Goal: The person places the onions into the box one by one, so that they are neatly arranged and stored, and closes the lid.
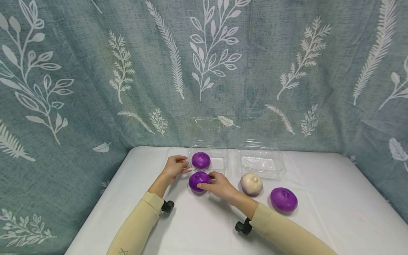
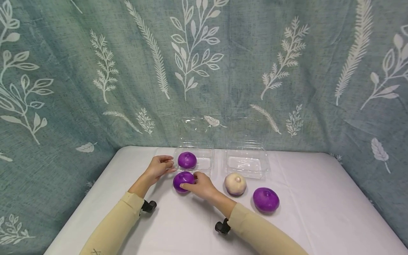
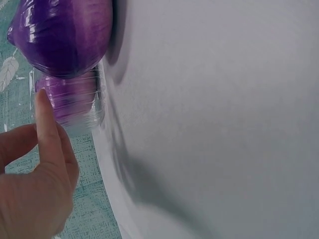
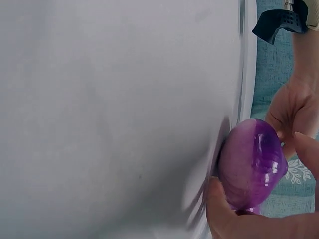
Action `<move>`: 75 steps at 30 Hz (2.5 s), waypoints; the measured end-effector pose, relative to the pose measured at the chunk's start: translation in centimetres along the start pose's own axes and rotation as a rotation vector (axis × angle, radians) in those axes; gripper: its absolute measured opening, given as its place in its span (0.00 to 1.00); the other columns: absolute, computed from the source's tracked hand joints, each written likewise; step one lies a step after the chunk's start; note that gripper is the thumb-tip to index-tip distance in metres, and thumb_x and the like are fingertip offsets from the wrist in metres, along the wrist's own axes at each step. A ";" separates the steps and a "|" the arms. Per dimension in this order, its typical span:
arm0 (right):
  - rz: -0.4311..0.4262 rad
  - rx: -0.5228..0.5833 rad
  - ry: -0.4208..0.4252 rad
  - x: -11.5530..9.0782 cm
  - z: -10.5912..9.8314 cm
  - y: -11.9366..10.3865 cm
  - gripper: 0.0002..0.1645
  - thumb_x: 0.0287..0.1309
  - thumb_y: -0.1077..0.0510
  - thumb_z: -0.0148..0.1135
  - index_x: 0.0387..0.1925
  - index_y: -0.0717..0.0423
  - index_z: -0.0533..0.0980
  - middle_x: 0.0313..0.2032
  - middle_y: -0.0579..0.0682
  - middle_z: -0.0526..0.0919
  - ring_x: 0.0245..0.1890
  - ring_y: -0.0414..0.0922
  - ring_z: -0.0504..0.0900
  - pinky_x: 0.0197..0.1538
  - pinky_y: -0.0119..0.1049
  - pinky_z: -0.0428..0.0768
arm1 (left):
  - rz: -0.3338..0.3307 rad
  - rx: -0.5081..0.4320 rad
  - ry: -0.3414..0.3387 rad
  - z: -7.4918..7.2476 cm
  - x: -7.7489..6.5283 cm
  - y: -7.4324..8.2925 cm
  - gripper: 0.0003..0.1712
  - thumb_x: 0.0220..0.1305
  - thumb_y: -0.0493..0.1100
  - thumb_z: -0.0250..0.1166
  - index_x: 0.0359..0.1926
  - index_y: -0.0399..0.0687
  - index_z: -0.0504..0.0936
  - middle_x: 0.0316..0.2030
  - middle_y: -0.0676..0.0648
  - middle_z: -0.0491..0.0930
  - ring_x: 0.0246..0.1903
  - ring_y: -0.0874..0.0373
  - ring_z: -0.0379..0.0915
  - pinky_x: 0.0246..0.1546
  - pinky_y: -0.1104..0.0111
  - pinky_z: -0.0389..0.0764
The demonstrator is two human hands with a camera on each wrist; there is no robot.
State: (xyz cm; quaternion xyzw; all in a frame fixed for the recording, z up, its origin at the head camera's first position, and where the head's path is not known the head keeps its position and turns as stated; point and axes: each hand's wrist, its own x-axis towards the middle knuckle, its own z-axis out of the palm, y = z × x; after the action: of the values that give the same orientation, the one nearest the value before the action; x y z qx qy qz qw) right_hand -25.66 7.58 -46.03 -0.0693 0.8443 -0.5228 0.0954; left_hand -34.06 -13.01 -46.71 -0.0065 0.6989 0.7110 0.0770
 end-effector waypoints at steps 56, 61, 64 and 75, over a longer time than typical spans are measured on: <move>-0.051 0.012 0.003 -2.1 -2.7 -0.3 0.39 0.48 0.52 0.81 0.61 0.60 0.76 0.43 0.55 0.84 0.45 0.50 0.82 0.45 0.41 0.85 | 0.009 -0.002 -0.007 -0.1 -0.2 -0.3 0.23 0.72 0.23 0.52 0.66 0.17 0.66 0.39 0.41 0.70 0.41 0.51 0.76 0.47 0.67 0.89; -0.054 -0.007 0.008 -2.5 -3.6 -0.6 0.40 0.48 0.50 0.82 0.62 0.59 0.75 0.46 0.53 0.85 0.47 0.48 0.82 0.48 0.42 0.86 | 0.009 -0.005 -0.007 -0.1 -0.2 -0.2 0.24 0.72 0.23 0.52 0.66 0.17 0.65 0.39 0.41 0.70 0.41 0.52 0.76 0.47 0.67 0.88; -0.062 -0.012 0.002 -2.8 -4.3 -0.8 0.40 0.49 0.50 0.82 0.62 0.58 0.75 0.49 0.53 0.84 0.48 0.49 0.83 0.48 0.42 0.86 | 0.014 -0.003 -0.006 0.0 -0.2 -0.1 0.24 0.72 0.23 0.52 0.66 0.17 0.65 0.39 0.41 0.70 0.41 0.52 0.76 0.48 0.66 0.88; -0.092 -0.080 0.010 -3.1 -6.3 -1.1 0.41 0.50 0.49 0.81 0.63 0.57 0.75 0.53 0.53 0.83 0.51 0.50 0.82 0.49 0.43 0.86 | 0.011 -0.004 0.017 -0.1 -0.1 -0.3 0.23 0.71 0.24 0.53 0.65 0.18 0.67 0.39 0.40 0.71 0.39 0.53 0.76 0.44 0.67 0.89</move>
State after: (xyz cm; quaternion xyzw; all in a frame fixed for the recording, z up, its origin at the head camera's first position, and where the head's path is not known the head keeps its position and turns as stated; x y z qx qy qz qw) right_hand -24.07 13.31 -42.04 -0.1092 0.8609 -0.4927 0.0640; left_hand -33.92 -13.07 -46.97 -0.0090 0.6981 0.7128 0.0669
